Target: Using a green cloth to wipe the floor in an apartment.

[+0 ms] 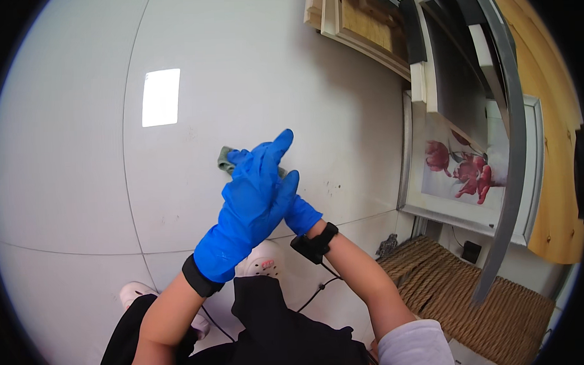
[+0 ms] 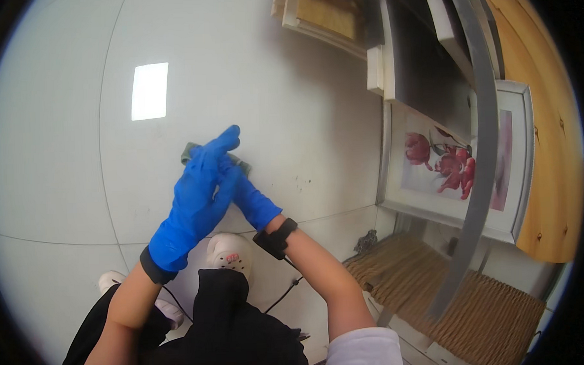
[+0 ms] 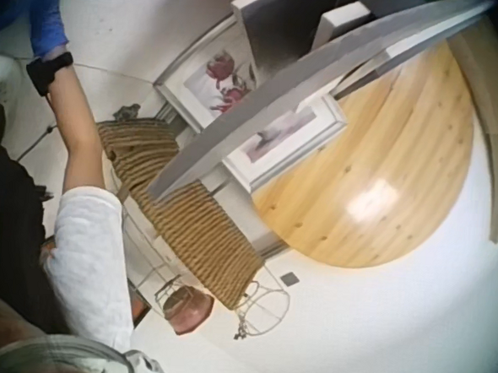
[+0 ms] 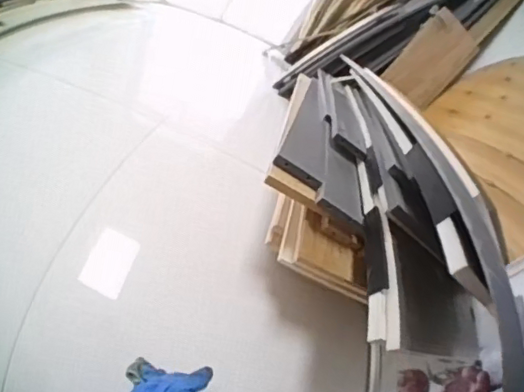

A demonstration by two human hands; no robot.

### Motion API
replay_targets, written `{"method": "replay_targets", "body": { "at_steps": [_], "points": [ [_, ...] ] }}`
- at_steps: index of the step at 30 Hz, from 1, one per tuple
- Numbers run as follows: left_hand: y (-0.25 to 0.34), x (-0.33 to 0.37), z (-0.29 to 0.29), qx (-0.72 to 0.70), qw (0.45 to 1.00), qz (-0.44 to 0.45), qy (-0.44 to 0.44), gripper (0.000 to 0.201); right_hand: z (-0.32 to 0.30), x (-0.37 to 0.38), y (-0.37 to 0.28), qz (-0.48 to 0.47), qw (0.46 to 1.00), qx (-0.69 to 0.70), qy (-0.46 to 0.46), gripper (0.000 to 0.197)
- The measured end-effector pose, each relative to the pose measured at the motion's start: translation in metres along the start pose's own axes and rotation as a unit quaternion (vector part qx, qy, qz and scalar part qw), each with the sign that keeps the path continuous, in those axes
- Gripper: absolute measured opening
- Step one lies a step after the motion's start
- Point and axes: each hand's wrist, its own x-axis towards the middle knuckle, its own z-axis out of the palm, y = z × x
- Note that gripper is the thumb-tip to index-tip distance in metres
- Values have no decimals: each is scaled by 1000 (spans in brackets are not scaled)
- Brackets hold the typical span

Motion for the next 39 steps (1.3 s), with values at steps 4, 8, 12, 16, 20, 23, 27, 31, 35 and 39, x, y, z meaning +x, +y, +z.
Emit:
{"method": "replay_targets", "body": {
  "at_steps": [4,8,12,16,20,23,27,31,35,39],
  "points": [
    [5,-7,-18,22,1000,7,21,45,-36,-23,-33,45,992,103,62,42],
    [7,-16,-28,-16,999,-40,8,48,-122,-96,-59,18,930,183,319,48],
    [-3,-25,-30,-28,996,-84,-14,46,-210,-174,-62,-92,854,36,510,42],
    [-12,-23,-17,-36,999,-22,11,47,-312,-221,-55,-209,762,-190,583,36],
    [-6,-23,-21,-24,997,-64,-21,45,-304,-201,-22,70,383,-734,556,35],
    [-8,-22,-21,-18,997,-67,-22,44,-292,-178,-19,169,270,-776,545,33],
    [-14,-21,-17,-60,992,-111,-18,42,-301,-152,-35,171,412,-690,570,34],
    [-10,-19,-12,-160,962,-218,-41,43,-307,-131,-38,85,457,-707,533,38],
    [-21,-22,-3,-102,983,-145,-43,43,-255,-80,-46,10,502,-716,484,40],
    [-25,-14,-3,-101,990,-97,-21,42,-220,-44,-32,-31,577,-706,410,40]
  ]
}}
